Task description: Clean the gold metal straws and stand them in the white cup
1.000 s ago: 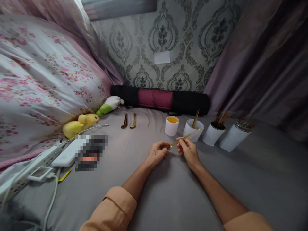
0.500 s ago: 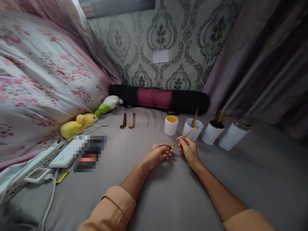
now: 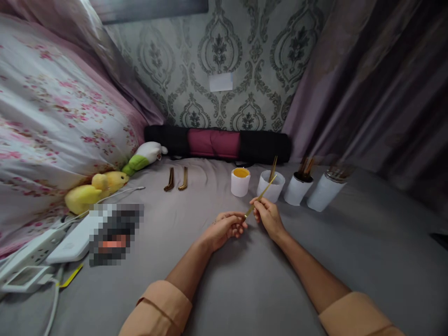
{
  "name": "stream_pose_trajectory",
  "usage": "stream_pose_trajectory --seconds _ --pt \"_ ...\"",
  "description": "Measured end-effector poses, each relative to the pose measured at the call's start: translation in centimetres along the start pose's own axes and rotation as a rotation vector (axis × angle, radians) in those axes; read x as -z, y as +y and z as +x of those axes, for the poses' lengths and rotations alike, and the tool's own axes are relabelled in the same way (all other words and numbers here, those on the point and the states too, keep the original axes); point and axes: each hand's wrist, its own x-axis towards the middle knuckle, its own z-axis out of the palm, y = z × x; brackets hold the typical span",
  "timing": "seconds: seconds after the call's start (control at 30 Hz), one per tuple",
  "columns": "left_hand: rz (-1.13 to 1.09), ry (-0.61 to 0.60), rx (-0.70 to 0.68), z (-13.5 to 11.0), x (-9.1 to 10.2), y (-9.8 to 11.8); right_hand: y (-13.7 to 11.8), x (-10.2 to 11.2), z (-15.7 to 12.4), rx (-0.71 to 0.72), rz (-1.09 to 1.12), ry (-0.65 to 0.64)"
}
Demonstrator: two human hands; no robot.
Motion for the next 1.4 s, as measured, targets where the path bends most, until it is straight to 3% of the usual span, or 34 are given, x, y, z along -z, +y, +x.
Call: stream_pose_trajectory --seconds 0.27,0.9,1.4 --pt "-0.018 -0.087 0.001 0.0 0.1 -0.3 -0.6 0.0 -0.2 -0.014 -0.01 -0.018" --pt "0.004 -0.101 -0.016 0.0 0.4 -0.8 -0.7 0.2 -0.3 0.009 -0.048 0.01" --pt "0.004 -0.087 0.011 -0.1 0.2 -0.5 -1.6 2.3 1.1 0.088 0.025 0.16"
